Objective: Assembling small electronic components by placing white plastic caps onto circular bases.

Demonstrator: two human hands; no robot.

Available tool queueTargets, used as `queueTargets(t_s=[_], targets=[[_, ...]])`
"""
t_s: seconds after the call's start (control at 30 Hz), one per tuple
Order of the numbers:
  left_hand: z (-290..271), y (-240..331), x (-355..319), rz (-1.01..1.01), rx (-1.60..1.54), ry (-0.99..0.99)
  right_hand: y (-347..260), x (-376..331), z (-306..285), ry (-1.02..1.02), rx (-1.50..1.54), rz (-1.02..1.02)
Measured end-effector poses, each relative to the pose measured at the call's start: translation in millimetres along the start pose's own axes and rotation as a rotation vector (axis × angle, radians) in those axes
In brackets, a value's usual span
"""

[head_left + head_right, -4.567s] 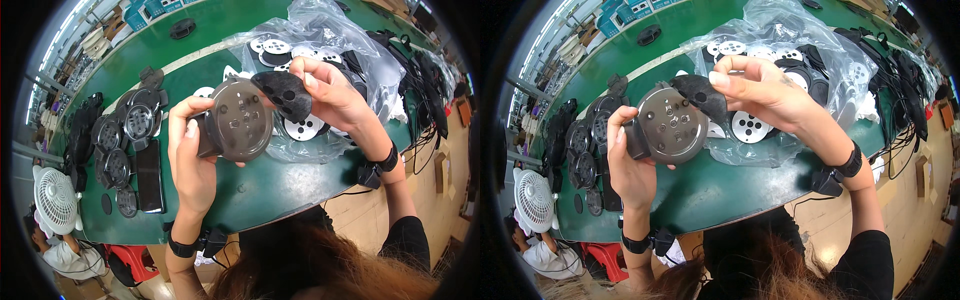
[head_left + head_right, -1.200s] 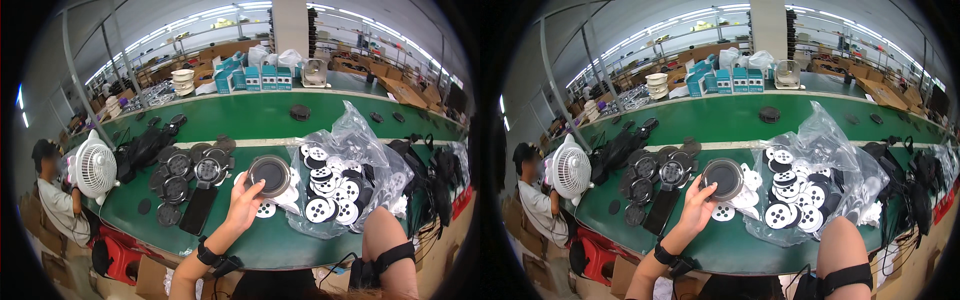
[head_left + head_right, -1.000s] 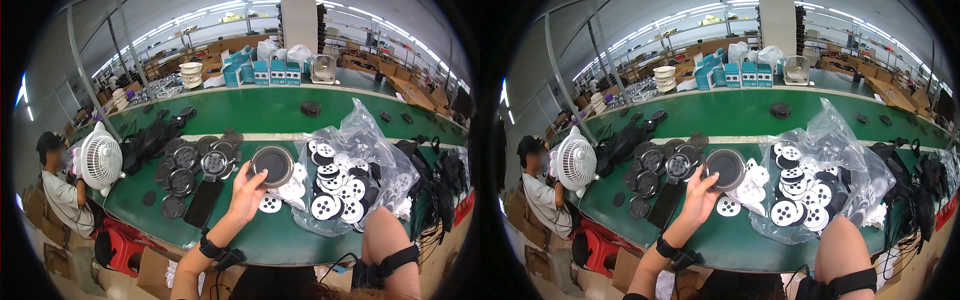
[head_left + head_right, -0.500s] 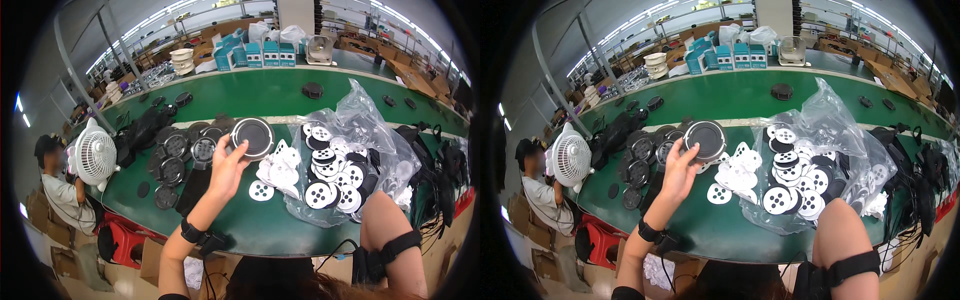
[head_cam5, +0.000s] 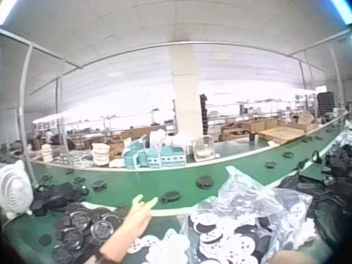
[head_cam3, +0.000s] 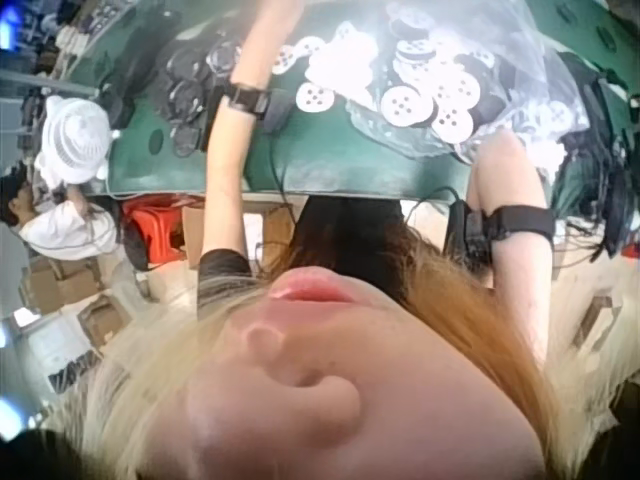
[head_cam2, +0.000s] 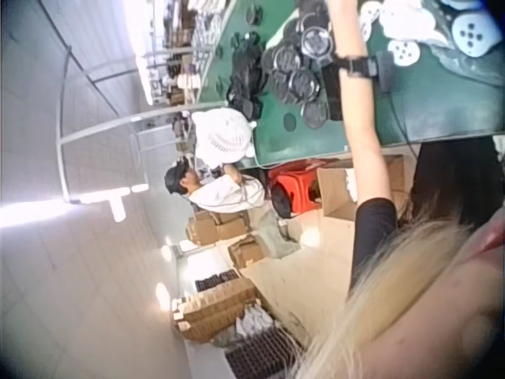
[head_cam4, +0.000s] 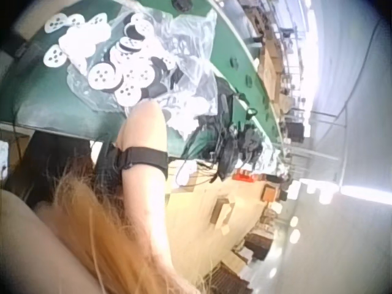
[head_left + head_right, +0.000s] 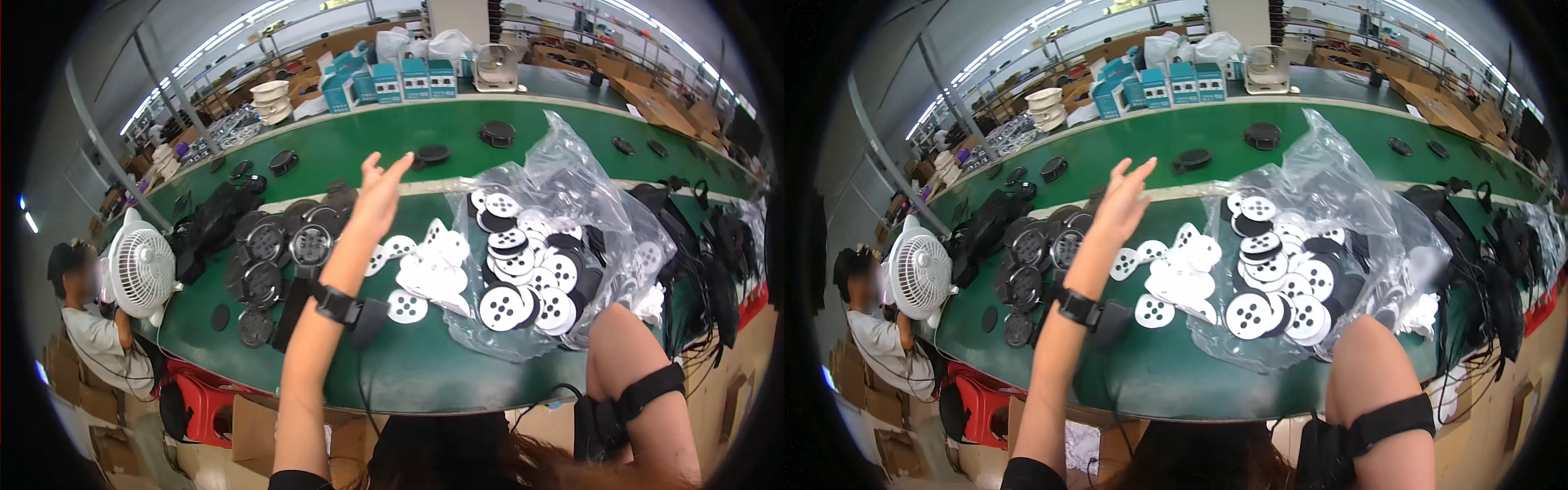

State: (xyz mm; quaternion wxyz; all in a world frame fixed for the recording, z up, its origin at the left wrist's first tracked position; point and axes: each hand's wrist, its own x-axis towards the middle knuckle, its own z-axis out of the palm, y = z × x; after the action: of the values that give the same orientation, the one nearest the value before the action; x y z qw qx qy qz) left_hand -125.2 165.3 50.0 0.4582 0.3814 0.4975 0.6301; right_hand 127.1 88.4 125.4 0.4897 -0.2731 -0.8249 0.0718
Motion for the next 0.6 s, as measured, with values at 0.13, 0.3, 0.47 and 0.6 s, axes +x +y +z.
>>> queueTargets(t_s=[0.13,0.3,0.47,0.6], targets=[[-8,39,-47,0.051,0.091,-0.011,0,-1,0,0.001,0.002,-0.001],[-1,112,-133,0.806,0.051,-0.32,-10,2,2,0.02,0.009,-0.013],[-9,181,-187,1.392,-0.021,-0.562,-30,9,-7,0.088,0.045,-0.094],[-27,185,-207,1.357,-0.011,-0.47,-57,8,-24,0.229,0.13,-0.252]])
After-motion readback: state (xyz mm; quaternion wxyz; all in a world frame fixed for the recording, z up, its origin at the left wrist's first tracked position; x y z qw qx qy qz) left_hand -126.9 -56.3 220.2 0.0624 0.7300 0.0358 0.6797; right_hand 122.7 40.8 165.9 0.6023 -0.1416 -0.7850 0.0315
